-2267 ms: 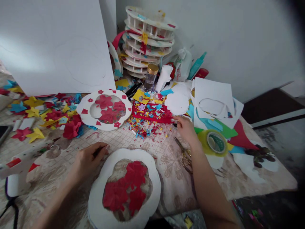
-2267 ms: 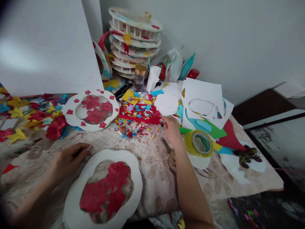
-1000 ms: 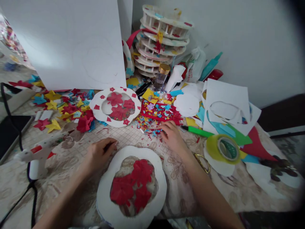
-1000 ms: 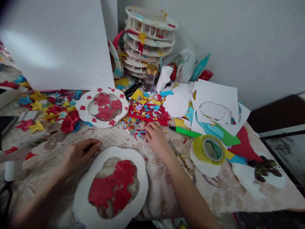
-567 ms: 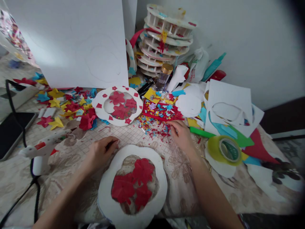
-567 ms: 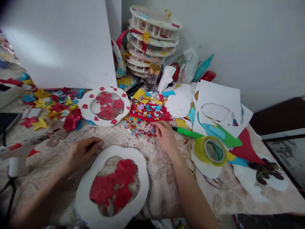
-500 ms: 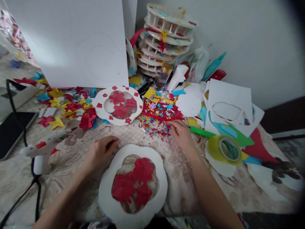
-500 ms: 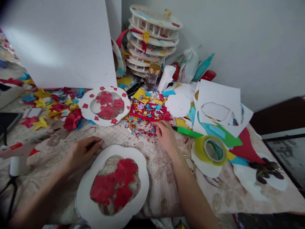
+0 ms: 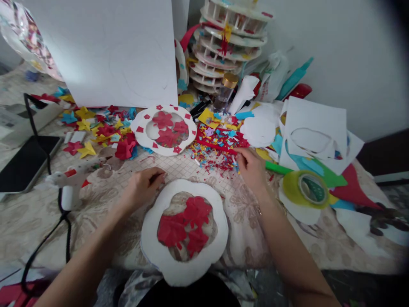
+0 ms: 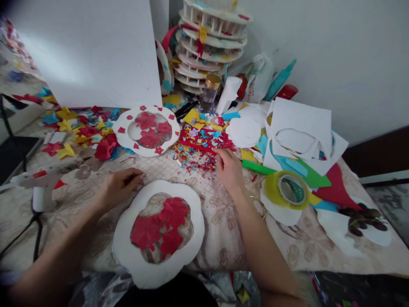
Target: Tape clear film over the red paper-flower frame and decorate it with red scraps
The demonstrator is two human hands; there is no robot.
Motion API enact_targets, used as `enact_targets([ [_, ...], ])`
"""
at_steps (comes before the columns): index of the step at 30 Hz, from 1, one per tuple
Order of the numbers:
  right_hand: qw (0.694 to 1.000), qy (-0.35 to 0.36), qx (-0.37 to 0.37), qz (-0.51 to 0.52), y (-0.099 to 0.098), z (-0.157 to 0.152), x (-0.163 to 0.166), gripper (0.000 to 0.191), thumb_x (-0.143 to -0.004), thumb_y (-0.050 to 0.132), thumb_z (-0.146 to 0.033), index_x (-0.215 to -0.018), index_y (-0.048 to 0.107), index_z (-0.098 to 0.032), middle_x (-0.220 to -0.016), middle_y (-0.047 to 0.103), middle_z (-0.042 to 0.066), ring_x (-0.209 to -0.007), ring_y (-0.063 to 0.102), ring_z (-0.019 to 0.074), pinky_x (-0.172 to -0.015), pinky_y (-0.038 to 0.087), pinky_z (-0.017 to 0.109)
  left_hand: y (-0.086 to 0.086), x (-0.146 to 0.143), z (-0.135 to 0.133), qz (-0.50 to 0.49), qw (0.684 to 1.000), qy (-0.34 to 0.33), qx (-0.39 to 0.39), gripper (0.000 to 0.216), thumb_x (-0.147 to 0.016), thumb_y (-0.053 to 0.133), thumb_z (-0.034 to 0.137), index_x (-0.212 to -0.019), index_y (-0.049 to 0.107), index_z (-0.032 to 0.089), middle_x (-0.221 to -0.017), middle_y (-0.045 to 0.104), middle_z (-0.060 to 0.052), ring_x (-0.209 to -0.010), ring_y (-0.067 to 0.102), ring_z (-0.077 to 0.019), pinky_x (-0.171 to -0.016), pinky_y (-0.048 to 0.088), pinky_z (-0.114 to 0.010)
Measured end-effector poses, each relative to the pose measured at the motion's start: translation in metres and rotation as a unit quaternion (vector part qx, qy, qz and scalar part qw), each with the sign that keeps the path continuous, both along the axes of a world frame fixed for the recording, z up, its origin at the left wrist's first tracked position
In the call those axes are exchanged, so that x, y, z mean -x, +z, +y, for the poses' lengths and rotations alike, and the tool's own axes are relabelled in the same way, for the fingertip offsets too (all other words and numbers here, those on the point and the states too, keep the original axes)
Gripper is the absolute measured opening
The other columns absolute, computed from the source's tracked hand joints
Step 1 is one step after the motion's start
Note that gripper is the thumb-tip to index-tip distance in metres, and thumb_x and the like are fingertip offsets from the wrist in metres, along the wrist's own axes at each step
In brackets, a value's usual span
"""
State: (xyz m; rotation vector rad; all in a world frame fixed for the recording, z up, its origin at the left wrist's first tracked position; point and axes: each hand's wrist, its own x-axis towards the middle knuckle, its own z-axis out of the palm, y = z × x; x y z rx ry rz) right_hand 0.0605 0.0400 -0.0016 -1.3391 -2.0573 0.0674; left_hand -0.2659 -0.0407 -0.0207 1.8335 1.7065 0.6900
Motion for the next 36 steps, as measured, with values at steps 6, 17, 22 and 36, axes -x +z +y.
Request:
enact_targets([
  [6,0.998,0.01,0.002,-0.056,0.002,-0.01,0.007,0.031,-0.089,0.041,-0.017,-0.111,0.063,-0.02,-0.105,0.067,0.009,-0.095,0.062,0.0243,-0.085,0.048,0.038,0.004,-0.004,0.0,0.009,1.0,-0.012,-0.006,0.026,-0.085,0.048,0.037,-0.082,0.063,0.017,-0.069,0.068,-0.003,-0.057,0.06,-0.0136,-0.054,0.043,-0.022],
  [17,0.994,0.029,-0.023,-0.104,0.006,-0.013,0.009,0.03,-0.091,0.041,-0.021,-0.109,0.064,-0.019,-0.106,0.069,0.009,-0.092,0.063,0.0233,-0.081,0.048,0.036,0.005,-0.005,0.008,-0.007,0.999,-0.043,-0.021,0.028,-0.084,0.047,0.039,-0.077,0.061,0.016,-0.064,0.067,-0.002,-0.049,0.057,-0.0109,-0.051,0.041,-0.02],
  [22,0.993,0.031,-0.027,-0.111,0.008,-0.015,0.01,0.029,-0.091,0.041,-0.021,-0.106,0.066,-0.018,-0.102,0.07,0.008,-0.087,0.064,0.0227,-0.078,0.048,0.035,0.0,-0.004,0.012,0.003,0.998,-0.05,-0.034,0.027,-0.083,0.048,0.038,-0.076,0.061,0.016,-0.061,0.065,-0.001,-0.047,0.055,-0.0102,-0.049,0.039,-0.02],
  [36,0.989,0.076,-0.027,-0.123,0.003,-0.021,0.019,0.027,-0.091,0.042,-0.021,-0.102,0.067,-0.019,-0.098,0.071,0.007,-0.086,0.065,0.0216,-0.077,0.047,0.033,0.001,-0.001,0.009,-0.032,0.998,-0.056,-0.024,0.03,-0.081,0.05,0.043,-0.071,0.059,0.016,-0.061,0.063,-0.002,-0.049,0.057,-0.0121,-0.051,0.041,-0.023],
])
